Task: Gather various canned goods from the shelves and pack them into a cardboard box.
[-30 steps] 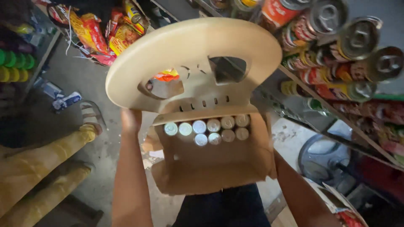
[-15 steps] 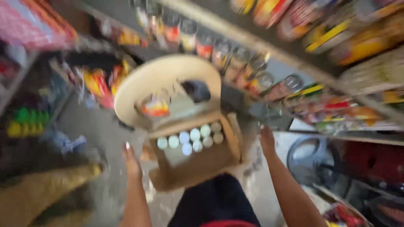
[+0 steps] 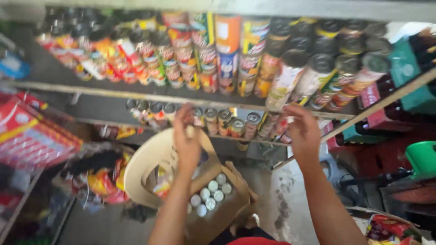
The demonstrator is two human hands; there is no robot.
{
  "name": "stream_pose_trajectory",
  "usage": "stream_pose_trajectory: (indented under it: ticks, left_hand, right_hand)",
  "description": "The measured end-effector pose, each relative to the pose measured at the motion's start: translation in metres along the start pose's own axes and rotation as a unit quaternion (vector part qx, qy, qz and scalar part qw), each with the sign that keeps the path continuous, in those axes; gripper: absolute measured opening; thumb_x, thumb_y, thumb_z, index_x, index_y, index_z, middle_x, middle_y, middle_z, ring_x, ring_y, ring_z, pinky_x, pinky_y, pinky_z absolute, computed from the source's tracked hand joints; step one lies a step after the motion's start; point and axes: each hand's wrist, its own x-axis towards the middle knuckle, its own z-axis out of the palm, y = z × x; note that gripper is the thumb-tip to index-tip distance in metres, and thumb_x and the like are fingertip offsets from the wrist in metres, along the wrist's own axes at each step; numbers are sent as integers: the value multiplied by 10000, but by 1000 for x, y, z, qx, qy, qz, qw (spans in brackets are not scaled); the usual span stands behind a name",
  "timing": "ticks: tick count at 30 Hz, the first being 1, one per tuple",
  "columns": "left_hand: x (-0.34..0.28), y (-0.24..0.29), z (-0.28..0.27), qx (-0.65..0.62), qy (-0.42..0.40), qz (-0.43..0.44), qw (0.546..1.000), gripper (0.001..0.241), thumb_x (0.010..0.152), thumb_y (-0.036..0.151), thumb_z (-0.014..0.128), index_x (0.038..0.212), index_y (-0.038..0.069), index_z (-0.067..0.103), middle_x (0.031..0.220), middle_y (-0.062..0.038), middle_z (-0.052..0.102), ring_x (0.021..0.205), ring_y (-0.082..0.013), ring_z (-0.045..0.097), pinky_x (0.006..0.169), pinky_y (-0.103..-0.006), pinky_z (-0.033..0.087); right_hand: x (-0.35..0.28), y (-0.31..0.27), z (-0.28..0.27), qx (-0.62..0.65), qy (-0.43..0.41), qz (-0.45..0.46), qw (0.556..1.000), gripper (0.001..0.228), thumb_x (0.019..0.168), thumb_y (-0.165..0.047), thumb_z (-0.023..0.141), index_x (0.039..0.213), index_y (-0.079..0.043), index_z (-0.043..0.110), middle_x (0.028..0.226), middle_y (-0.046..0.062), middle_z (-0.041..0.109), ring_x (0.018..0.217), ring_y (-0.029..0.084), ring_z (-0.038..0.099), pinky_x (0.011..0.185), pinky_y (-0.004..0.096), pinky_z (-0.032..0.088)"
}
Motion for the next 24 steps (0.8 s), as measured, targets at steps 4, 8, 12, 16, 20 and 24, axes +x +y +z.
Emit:
stream_pose_trajectory:
  ticks: [4, 8, 12, 16, 20, 24]
  left_hand:
    - [29, 61, 81, -153, -169, 24, 973, 596, 911, -41, 660, 1475, 19, 477, 1419, -150, 559, 1299, -260, 593, 1079, -389, 507]
    - [48, 75, 151, -163, -215, 93, 958, 650, 901, 37, 735, 1470, -19, 428, 1411, -197, 547, 1301, -298, 598, 1095, -398, 502]
    - [53, 80, 189, -124, -203, 78, 968, 690, 854, 69, 758, 1452, -35, 430, 1348, -213, 567, 1253, -350, 612, 1075, -415, 489]
    - [60, 99, 195, -49, -149, 81, 984, 631, 803, 118, 801, 1317, -57, 479, 1215, -231, 574, 1131, -403, 608, 977, -449, 497]
    - [66, 113, 192, -2, -156, 73, 985, 487, 800, 142, 798, 1166, -15, 518, 1103, -222, 620, 1066, -422, 628, 892, -492, 501]
    - [73, 124, 185, 15, -178, 40, 983, 561, 781, 160, 787, 1224, -3, 483, 1104, -214, 643, 1049, -437, 643, 820, -517, 510]
  right_hand:
    - [20, -26, -30, -73, 122, -117, 983, 489, 943, 157, 504, 1396, -17, 570, 1386, 97, 577, 1292, 197, 602, 1136, 358, 507]
    - [48, -53, -29, -106, 90, -100, 985, 660, 902, 165, 511, 1535, -9, 443, 1524, 139, 514, 1379, 215, 547, 1135, 366, 494]
    - [61, -81, -13, -186, 74, -99, 975, 726, 827, 169, 514, 1527, -17, 462, 1534, 150, 520, 1333, 255, 571, 1042, 351, 523]
    - [71, -69, -7, -275, 73, -131, 950, 687, 866, 112, 635, 1523, -22, 488, 1464, 156, 587, 1219, 282, 586, 1004, 360, 509]
    - [71, -64, -3, -319, 94, -143, 932, 699, 867, 82, 685, 1532, -29, 503, 1381, 145, 624, 1137, 283, 570, 961, 367, 522]
    - [75, -57, -3, -284, 86, -162, 941, 712, 839, 90, 655, 1521, -25, 485, 1423, 161, 593, 1136, 279, 564, 929, 346, 548]
